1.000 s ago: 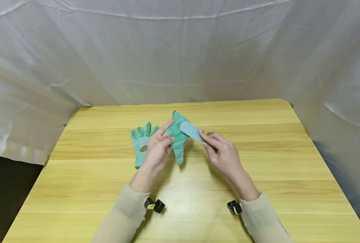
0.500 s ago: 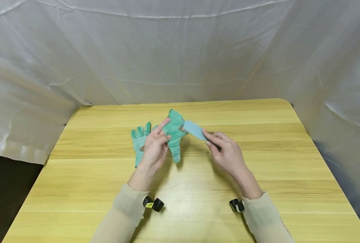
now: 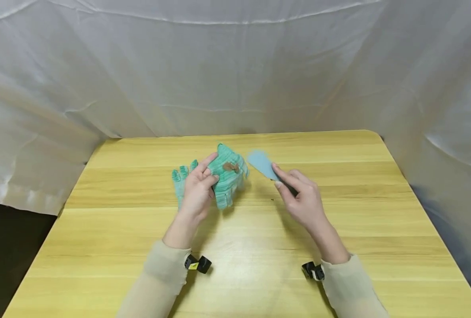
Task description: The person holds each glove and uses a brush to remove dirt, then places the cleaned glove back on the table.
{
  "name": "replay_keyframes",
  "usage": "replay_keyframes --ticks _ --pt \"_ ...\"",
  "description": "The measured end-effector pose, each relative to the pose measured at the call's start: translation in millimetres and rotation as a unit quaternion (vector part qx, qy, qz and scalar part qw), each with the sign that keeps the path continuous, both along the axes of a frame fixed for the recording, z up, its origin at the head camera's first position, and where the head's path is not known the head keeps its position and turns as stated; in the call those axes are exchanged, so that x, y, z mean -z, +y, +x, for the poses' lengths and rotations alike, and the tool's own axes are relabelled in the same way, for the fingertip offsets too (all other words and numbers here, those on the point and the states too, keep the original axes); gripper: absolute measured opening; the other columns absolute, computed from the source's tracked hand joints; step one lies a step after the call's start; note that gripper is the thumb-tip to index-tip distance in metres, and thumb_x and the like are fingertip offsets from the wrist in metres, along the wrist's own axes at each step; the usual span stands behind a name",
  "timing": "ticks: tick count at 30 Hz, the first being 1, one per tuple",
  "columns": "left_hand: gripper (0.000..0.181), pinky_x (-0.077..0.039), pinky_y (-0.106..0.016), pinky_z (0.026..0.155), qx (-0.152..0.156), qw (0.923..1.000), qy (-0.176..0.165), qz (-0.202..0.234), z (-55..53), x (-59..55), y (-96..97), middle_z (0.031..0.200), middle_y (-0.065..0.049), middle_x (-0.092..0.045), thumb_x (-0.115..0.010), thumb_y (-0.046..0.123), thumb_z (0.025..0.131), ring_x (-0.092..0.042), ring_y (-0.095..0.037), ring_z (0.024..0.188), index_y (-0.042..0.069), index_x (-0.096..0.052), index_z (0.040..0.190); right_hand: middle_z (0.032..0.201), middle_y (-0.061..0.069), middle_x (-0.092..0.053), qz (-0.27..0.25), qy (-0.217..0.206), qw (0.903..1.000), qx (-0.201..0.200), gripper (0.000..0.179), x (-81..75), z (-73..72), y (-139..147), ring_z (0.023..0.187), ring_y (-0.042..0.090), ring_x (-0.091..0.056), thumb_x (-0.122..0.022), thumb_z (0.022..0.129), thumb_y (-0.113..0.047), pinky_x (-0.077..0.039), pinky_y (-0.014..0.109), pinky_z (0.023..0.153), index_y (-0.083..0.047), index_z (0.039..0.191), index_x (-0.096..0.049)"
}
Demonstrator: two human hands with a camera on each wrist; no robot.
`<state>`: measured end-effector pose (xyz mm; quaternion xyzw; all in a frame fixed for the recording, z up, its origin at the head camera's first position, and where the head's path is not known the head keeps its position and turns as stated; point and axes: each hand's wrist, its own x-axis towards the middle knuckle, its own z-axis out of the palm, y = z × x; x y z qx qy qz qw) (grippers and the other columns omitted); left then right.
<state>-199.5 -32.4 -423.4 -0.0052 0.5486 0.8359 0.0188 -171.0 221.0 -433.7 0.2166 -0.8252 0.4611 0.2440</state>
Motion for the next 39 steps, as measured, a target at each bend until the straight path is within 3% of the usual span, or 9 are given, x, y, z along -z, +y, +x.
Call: replay_keyframes --ticks 5,7,12,21,23,26,30,32,39 --pt "0.062 -0.031 -0.014 0.058 0.037 0.9986 0.004 -0.038 3.8 7.8 5.6 0.074 0.007 -0.025 -0.048 -0.016 0.094 -0.023 -0.006 0.059 0.008 -0.054 0.150 0.096 0.007 -0.072 0.013 -0.008 0.9981 -0.060 0.046 -1.3 3.1 -18.1 0.064 0.008 -0.047 -0.072 0.089 0.011 -0.040 0.016 0.054 -0.001 0.134 -0.068" --pt "0.062 -0.022 -0.017 0.052 0.043 0.9984 0.007 -0.036 4.7 8.6 6.2 0.074 0.007 -0.024 -0.048 -0.015 0.094 -0.020 -0.006 0.056 0.010 -0.055 0.150 0.095 0.006 -0.071 0.040 -0.015 0.9978 -0.052 0.046 1.1 2.9 -20.2 0.065 0.008 -0.046 -0.072 0.091 0.009 -0.041 0.017 0.056 -0.002 0.135 -0.068" --pt "0.062 -0.021 -0.018 0.054 0.042 0.9987 0.020 -0.021 4.4 7.8 4.5 0.074 0.007 -0.023 -0.048 -0.016 0.094 -0.020 -0.006 0.059 0.010 -0.056 0.149 0.090 0.003 -0.068 0.087 -0.028 0.9958 -0.011 0.044 6.0 0.4 -13.1 0.063 0.007 -0.044 -0.072 0.093 0.004 -0.040 0.020 0.055 -0.005 0.136 -0.068" --pt "0.062 -0.022 -0.018 0.054 0.042 0.9986 0.022 -0.025 2.2 8.2 2.6 0.069 0.008 -0.021 -0.049 -0.017 0.092 -0.020 -0.007 0.060 0.007 -0.056 0.149 0.090 0.002 -0.069 0.087 -0.048 0.9949 -0.015 0.042 7.7 -3.3 -2.3 0.062 0.008 -0.044 -0.071 0.095 0.001 -0.039 0.021 0.054 -0.007 0.136 -0.068" --pt "0.062 -0.022 -0.017 0.055 0.032 0.9991 0.021 -0.018 1.8 7.3 1.6 0.068 0.008 -0.021 -0.049 -0.018 0.092 -0.020 -0.007 0.059 0.006 -0.056 0.149 0.092 0.003 -0.070 0.094 -0.055 0.9940 -0.011 0.042 7.7 -3.7 2.1 0.062 0.008 -0.044 -0.071 0.096 0.000 -0.039 0.022 0.054 -0.007 0.137 -0.068" --pt "0.063 -0.035 -0.010 0.067 0.010 0.9995 0.028 -0.002 1.3 4.5 -0.8 0.068 0.007 -0.020 -0.048 -0.019 0.091 -0.019 -0.007 0.059 0.004 -0.056 0.148 0.093 0.005 -0.070 0.096 -0.059 0.9937 0.000 0.042 8.3 -4.7 9.2 0.061 0.008 -0.043 -0.071 0.096 0.000 -0.039 0.021 0.054 -0.006 0.137 -0.068" --pt "0.062 -0.037 -0.009 0.070 0.008 0.9994 0.034 -0.004 1.1 0.8 -1.5 0.070 0.007 -0.020 -0.048 -0.018 0.092 -0.018 -0.008 0.059 0.005 -0.055 0.149 0.088 0.005 -0.069 0.066 -0.051 0.9965 0.008 0.043 6.7 -5.3 14.5 0.060 0.007 -0.042 -0.071 0.094 0.005 -0.037 0.018 0.052 -0.004 0.136 -0.068" --pt "0.061 -0.029 -0.013 0.059 0.016 0.9993 0.029 -0.015 1.1 1.2 -0.3 0.071 0.007 -0.020 -0.049 -0.017 0.093 -0.017 -0.008 0.058 0.006 -0.056 0.149 0.087 0.004 -0.068 0.048 -0.038 0.9981 0.004 0.044 4.0 -4.3 13.0 0.061 0.007 -0.042 -0.072 0.092 0.007 -0.036 0.017 0.052 -0.005 0.135 -0.069" --pt "0.061 -0.020 -0.019 0.052 0.034 0.9974 0.020 -0.061 4.2 5.8 8.6 0.073 0.006 -0.020 -0.048 -0.015 0.094 -0.017 -0.009 0.056 0.011 -0.057 0.149 0.093 0.006 -0.071 0.035 0.021 0.9975 -0.058 0.046 -3.7 1.6 -5.2 0.061 0.006 -0.043 -0.073 0.087 0.012 -0.036 0.017 0.053 0.000 0.132 -0.070"
